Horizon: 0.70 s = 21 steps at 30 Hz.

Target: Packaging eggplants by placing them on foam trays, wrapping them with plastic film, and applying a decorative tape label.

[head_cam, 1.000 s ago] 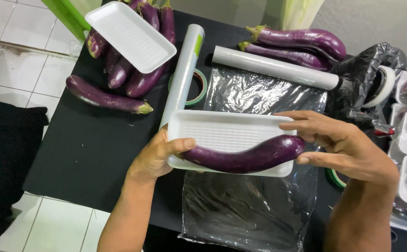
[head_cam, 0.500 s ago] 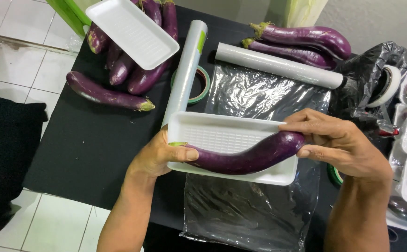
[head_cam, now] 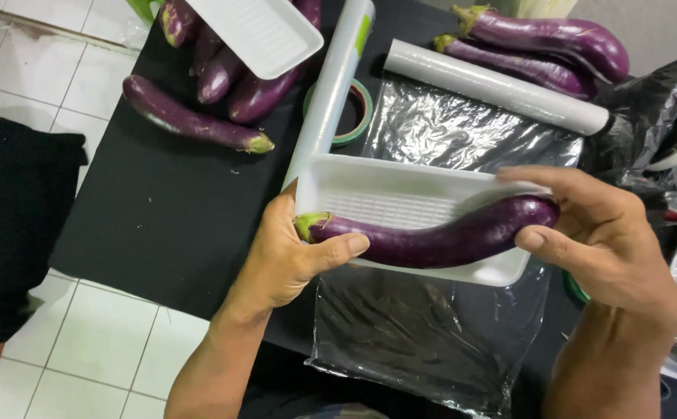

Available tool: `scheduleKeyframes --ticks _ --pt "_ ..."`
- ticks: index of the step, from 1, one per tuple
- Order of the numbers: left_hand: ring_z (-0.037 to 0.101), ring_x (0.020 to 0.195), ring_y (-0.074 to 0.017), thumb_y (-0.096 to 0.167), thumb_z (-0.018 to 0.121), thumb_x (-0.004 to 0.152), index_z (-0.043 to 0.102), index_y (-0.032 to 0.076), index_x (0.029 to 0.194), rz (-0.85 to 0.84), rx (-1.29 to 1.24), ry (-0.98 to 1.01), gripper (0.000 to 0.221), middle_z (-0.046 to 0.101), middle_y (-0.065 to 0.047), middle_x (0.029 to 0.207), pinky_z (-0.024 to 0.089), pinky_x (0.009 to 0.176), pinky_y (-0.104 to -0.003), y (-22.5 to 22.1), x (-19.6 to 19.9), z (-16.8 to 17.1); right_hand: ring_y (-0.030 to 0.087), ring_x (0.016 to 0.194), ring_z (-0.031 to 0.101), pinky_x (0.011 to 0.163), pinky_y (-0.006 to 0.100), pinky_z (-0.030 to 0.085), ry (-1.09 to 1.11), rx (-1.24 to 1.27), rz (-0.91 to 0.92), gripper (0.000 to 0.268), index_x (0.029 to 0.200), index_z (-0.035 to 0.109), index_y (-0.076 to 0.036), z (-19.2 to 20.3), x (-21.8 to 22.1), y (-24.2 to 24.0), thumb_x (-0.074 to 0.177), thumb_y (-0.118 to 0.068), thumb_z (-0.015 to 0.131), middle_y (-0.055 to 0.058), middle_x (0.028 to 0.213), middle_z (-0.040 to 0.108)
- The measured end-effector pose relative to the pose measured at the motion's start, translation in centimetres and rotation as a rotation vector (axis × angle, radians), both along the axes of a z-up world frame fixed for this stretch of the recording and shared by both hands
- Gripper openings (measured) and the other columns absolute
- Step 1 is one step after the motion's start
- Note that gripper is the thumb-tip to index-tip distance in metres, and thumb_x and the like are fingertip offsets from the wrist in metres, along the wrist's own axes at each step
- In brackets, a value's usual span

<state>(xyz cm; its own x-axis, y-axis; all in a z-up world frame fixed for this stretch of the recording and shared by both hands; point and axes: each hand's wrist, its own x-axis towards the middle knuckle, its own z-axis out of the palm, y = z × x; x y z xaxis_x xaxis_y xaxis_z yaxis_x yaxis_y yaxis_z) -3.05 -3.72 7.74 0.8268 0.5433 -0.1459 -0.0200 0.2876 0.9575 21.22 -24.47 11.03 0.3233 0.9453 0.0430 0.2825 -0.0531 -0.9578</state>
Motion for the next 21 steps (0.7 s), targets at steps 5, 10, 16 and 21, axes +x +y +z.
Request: scheduleKeyframes --ticks 5,10,16,21 --pt "0.074 0.101 -0.0209 0.011 0.085 0.071 0.063 -0.001 0.122 0.206 -0.036 0.034 0.057 0.077 -0.013 0.108 0.062 0.094 -0.033 0.4 -5.9 -0.4 0.042 0.135 0.054 0.110 0.052 0.049 -0.367 -0.120 -0.149 0.077 0.156 0.026 0.001 0.7 -5.9 -1.2 0.094 -0.041 0.043 0.030 0.153 0.045" --pt "0.067 0.127 -0.0326 0.004 0.076 0.074 0.051 -0.003 0.141 0.428 0.043 0.044 0.072 0.066 -0.016 0.132 0.059 0.109 -0.044 1.4 -12.8 -0.1 0.019 0.072 0.066 0.064 0.034 0.050 -0.781 0.073 0.013 0.020 0.091 0.067 -0.014 -5.4 -17.0 -5.4 0.086 -0.027 0.082 0.006 0.093 0.069" --pt "0.067 0.118 -0.0256 0.003 0.074 0.071 0.056 0.000 0.138 0.658 0.012 0.238 0.070 0.068 -0.012 0.126 0.058 0.102 -0.039 0.9 -18.6 -2.5 0.020 0.096 0.068 0.084 0.039 0.050 -1.125 0.091 -0.243 0.027 0.109 0.069 -0.018 -14.2 -23.5 -5.6 0.091 -0.032 0.084 0.007 0.115 0.066" --pt "0.067 0.117 -0.0312 0.006 0.071 0.072 0.054 0.002 0.141 0.682 0.000 0.318 0.071 0.066 -0.014 0.125 0.062 0.079 -0.049 0.2 -20.2 -1.9 0.021 0.091 0.065 0.086 0.038 0.049 -1.090 0.180 -0.256 0.006 0.098 0.071 -0.016 -14.2 -23.4 -5.5 0.094 -0.015 0.075 0.007 0.109 0.068"
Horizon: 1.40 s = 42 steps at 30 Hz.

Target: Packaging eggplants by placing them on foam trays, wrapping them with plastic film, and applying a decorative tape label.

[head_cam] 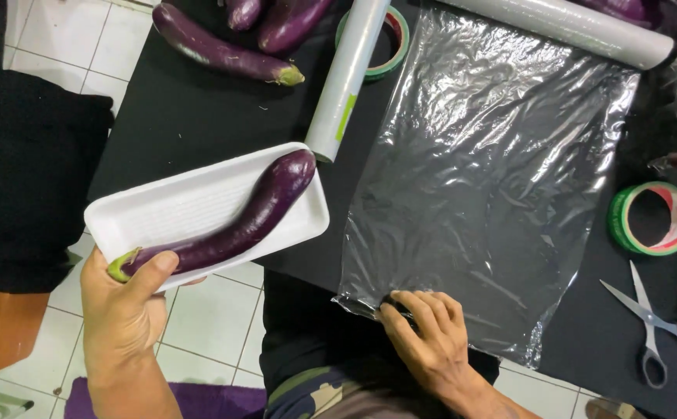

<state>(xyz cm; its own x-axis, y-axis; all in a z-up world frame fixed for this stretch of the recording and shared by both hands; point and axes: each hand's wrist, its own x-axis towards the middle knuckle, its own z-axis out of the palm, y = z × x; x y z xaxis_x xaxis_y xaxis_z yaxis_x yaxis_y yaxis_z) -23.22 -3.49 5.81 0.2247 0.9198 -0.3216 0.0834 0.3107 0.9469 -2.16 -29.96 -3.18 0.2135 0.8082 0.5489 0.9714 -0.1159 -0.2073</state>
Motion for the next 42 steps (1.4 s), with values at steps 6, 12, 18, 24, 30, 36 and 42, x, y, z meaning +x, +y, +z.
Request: scheduleKeyframes --ticks 6,12,18,24,30,36,42 --pt "0.063 0.119 -0.0340 0.003 0.067 0.073 0.046 0.004 0.149 -0.039 -0.021 0.117 0.079 0.062 -0.018 0.131 0.060 0.070 -0.052 -0.7 -1.0 0.1 0.017 0.075 0.066 0.078 0.032 0.047 0.273 0.110 -0.005 0.008 0.090 0.067 -0.009 4.1 1.8 -0.5 0.091 -0.005 0.074 0.004 0.092 0.071" --pt "0.070 0.112 -0.0297 0.006 0.075 0.070 0.051 0.006 0.143 -0.295 -0.199 0.174 0.077 0.071 -0.016 0.122 0.061 0.083 -0.044 -4.0 6.0 -1.7 0.016 0.068 0.065 0.073 0.032 0.052 0.260 0.284 -0.173 0.008 0.084 0.067 -0.007 11.1 2.6 -0.5 0.088 -0.002 0.073 0.007 0.083 0.071" --pt "0.072 0.098 -0.0259 0.009 0.079 0.077 0.050 0.005 0.131 -0.539 -0.267 -0.086 0.061 0.069 -0.016 0.114 0.070 0.065 -0.041 -7.6 17.0 -4.1 0.012 0.067 0.068 0.077 0.032 0.052 0.137 0.184 -0.154 0.004 0.087 0.070 -0.013 12.9 3.4 -1.0 0.091 -0.015 0.070 0.003 0.086 0.073" --pt "0.069 0.087 -0.0141 0.018 0.082 0.078 0.058 0.008 0.120 -0.745 -0.097 0.080 0.050 0.071 -0.008 0.100 0.069 0.062 -0.031 -7.9 22.8 -3.1 0.015 0.067 0.062 0.074 0.031 0.048 0.059 0.045 -0.043 0.018 0.090 0.067 -0.010 11.6 3.8 -0.4 0.102 -0.010 0.054 0.004 0.087 0.067" --pt "0.070 0.096 -0.0206 0.048 0.048 0.094 0.055 0.010 0.144 -0.791 0.336 0.394 0.063 0.066 -0.009 0.107 0.059 0.071 -0.037 -4.4 20.7 -4.0 0.018 0.066 0.056 0.067 0.034 0.047 0.089 -0.031 0.002 0.016 0.092 0.063 -0.008 8.1 3.2 0.1 0.102 -0.003 0.052 0.007 0.091 0.066" --pt "0.072 0.075 -0.0201 0.037 0.060 0.086 0.056 0.006 0.144 -0.694 -0.099 0.142 0.066 0.070 -0.009 0.088 0.059 0.065 -0.030 -3.9 20.1 -4.0 0.020 0.081 0.065 0.072 0.035 0.051 0.171 -0.112 0.041 0.011 0.107 0.065 -0.007 6.6 2.4 -0.7 0.103 -0.014 0.058 0.011 0.104 0.069" --pt "0.076 0.072 -0.0199 0.015 0.065 0.092 0.060 0.004 0.139 -0.676 -0.057 0.158 0.049 0.068 -0.009 0.085 0.062 0.061 -0.027 -4.4 19.7 -4.8 0.024 0.097 0.070 0.091 0.036 0.053 0.430 -0.031 -0.617 0.036 0.128 0.066 -0.004 7.0 8.0 -6.6 0.103 -0.027 0.055 0.012 0.119 0.072"
